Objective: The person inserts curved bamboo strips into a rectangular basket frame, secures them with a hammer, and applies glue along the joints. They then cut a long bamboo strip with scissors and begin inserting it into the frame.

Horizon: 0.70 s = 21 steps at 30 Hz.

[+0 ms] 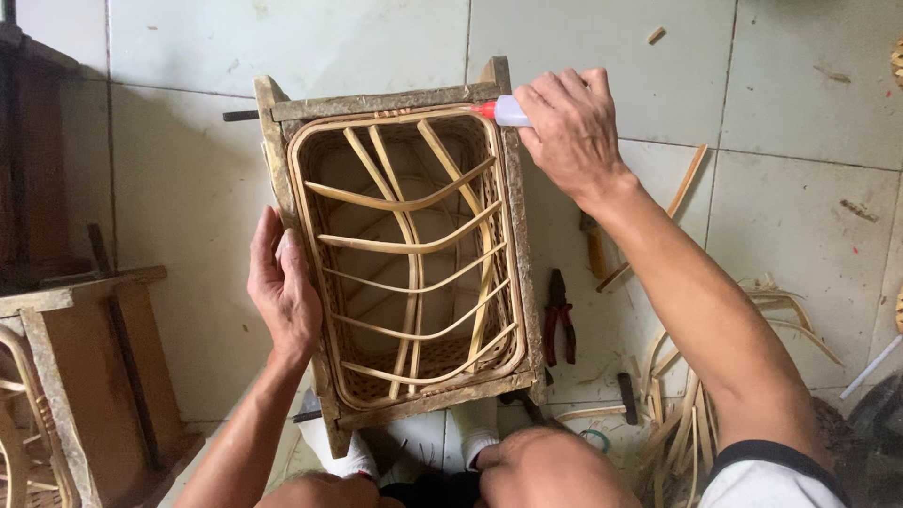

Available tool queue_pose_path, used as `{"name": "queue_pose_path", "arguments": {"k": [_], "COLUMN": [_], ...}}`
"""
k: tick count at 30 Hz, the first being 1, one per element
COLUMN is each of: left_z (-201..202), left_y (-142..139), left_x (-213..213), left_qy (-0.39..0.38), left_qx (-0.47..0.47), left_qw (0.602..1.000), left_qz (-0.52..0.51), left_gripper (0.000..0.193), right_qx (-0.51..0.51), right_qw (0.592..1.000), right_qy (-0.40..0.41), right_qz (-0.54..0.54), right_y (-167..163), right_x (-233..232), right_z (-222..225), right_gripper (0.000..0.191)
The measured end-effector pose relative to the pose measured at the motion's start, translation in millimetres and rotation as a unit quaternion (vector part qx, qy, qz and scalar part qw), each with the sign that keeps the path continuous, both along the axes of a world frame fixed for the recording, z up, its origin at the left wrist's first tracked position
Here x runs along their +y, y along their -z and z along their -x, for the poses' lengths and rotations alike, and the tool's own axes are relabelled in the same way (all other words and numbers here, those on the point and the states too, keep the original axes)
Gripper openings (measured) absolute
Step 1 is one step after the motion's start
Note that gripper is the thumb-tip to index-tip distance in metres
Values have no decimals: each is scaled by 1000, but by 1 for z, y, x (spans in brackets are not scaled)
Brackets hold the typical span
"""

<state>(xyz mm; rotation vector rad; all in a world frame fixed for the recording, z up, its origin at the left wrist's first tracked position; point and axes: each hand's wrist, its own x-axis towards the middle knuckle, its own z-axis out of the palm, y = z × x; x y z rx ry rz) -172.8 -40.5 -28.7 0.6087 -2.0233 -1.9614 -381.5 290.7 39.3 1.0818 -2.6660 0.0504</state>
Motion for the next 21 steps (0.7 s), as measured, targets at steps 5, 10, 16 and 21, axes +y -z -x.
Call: {"name": "queue_pose_path", "arguments": {"k": [5,10,16,21], "left_z": [1,2,0,-3], "left_y": [-3,0,5,3], "left_x": [1,3,-1,1], "left_qy": [-2,-3,16,25], "left_qx": [-27,-13,4,15], "left_qw": [1000,1000,999,999], "left_qz": [13,-13,-42,-43], "left_gripper": [52,50,52,55], "right_qx": [3,1,26,9], "right_qw": [999,999,1000,999], "right_qy": [-15,-29,-8,34], "right_qz": [38,26,12,35], "right_y": [-2,11,11,-1], "right_x": [-13,-28,-18,11], "right_z": [0,2,4,-12], "right_gripper": [30,36,19,22]}}
